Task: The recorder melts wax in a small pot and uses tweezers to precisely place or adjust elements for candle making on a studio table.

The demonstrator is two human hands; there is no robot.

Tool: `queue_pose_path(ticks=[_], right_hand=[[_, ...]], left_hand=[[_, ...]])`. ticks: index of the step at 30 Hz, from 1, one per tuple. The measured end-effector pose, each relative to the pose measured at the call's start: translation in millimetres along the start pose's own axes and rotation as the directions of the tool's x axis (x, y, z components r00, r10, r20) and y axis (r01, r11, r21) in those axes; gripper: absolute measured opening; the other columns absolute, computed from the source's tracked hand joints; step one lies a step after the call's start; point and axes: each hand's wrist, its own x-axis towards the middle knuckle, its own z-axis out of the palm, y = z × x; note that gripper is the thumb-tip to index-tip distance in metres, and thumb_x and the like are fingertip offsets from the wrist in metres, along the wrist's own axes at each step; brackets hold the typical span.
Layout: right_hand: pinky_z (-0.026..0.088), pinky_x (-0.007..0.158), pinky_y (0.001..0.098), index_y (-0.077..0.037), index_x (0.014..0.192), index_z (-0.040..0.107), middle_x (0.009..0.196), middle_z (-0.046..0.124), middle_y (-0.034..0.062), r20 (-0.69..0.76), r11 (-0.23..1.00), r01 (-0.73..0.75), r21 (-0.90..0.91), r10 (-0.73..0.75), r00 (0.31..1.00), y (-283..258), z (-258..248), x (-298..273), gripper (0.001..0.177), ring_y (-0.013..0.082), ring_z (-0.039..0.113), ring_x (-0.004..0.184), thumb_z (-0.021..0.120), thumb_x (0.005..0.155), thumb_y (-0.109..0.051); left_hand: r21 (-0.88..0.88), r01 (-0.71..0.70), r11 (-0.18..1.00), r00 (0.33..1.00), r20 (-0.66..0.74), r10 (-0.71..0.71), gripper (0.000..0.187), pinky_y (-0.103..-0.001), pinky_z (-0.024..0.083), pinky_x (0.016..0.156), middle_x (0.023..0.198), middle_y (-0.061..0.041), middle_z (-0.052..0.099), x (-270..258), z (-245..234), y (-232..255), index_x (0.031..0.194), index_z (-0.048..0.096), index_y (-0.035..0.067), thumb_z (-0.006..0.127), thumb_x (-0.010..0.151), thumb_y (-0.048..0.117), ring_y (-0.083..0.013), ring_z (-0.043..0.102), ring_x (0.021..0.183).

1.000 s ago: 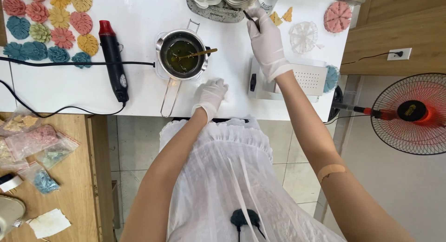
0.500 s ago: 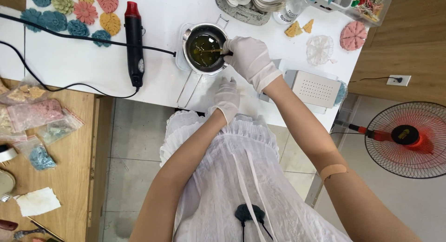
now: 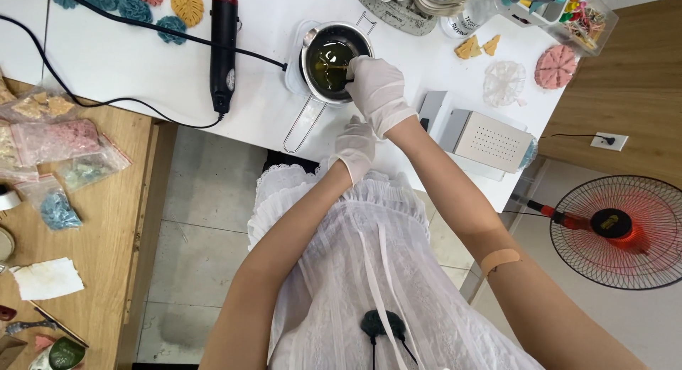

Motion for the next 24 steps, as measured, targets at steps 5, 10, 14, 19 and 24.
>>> queue_pose_path(ticks=[5,10,14,19,24], right_hand=[[0.055,0.074,0.0443,-0.013,0.092,0.076,0.086,0.074,0.0122,-0.024,1.000,-0.012,0.018,0.012,1.000,4,-2,-3,0.015,0.0335,0.072,0.082,0.079,0.077,-0.016],[0.054,0.074,0.0450,-0.012,0.092,0.075,0.088,0.074,0.0121,-0.067,1.000,0.011,0.007,-0.011,0.998,4,0,-2,0.016,0.0336,0.071,0.085,0.080,0.077,-0.016],[0.055,0.074,0.0445,-0.012,0.092,0.075,0.089,0.074,0.0118,-0.088,0.999,0.040,-0.024,-0.042,0.995,6,6,2,0.017,0.0336,0.071,0.085,0.080,0.076,-0.014],[0.055,0.072,0.0449,-0.013,0.090,0.075,0.086,0.074,0.0118,-0.085,0.996,0.066,-0.058,-0.071,0.994,7,12,6,0.014,0.0338,0.071,0.083,0.079,0.076,-0.013],[0.055,0.071,0.0442,-0.012,0.088,0.074,0.084,0.074,0.0110,-0.106,0.997,0.079,0.008,-0.078,0.991,3,-8,-6,0.006,0.0325,0.071,0.078,0.077,0.083,-0.013]], left_hand=[[0.038,-0.077,0.996,0.981,-0.175,0.082,0.026,-0.041,0.056,0.061,0.096,-0.022,0.068,-13,-12,-3,0.101,0.068,-0.003,0.062,0.082,0.014,-0.0273,0.067,0.080],[0.018,-0.084,0.996,0.987,-0.139,0.086,0.023,-0.040,0.056,0.066,0.097,-0.020,0.068,-14,-12,-4,0.100,0.068,-0.001,0.062,0.083,0.014,-0.0273,0.067,0.083],[0.019,-0.044,0.999,0.991,-0.129,0.046,0.028,-0.041,0.057,0.066,0.101,-0.021,0.068,-10,-2,-6,0.102,0.068,-0.001,0.062,0.085,0.020,-0.0288,0.068,0.086],[-0.015,-0.016,1.000,0.995,-0.102,0.015,0.033,-0.043,0.058,0.072,0.106,-0.023,0.068,-11,-3,-8,0.109,0.067,-0.003,0.061,0.092,0.025,-0.0303,0.068,0.090],[-0.098,0.055,0.994,0.996,-0.060,-0.061,0.028,-0.044,0.058,0.067,0.111,-0.022,0.066,-12,-24,-10,0.104,0.069,0.001,0.063,0.085,0.021,-0.0322,0.068,0.091]])
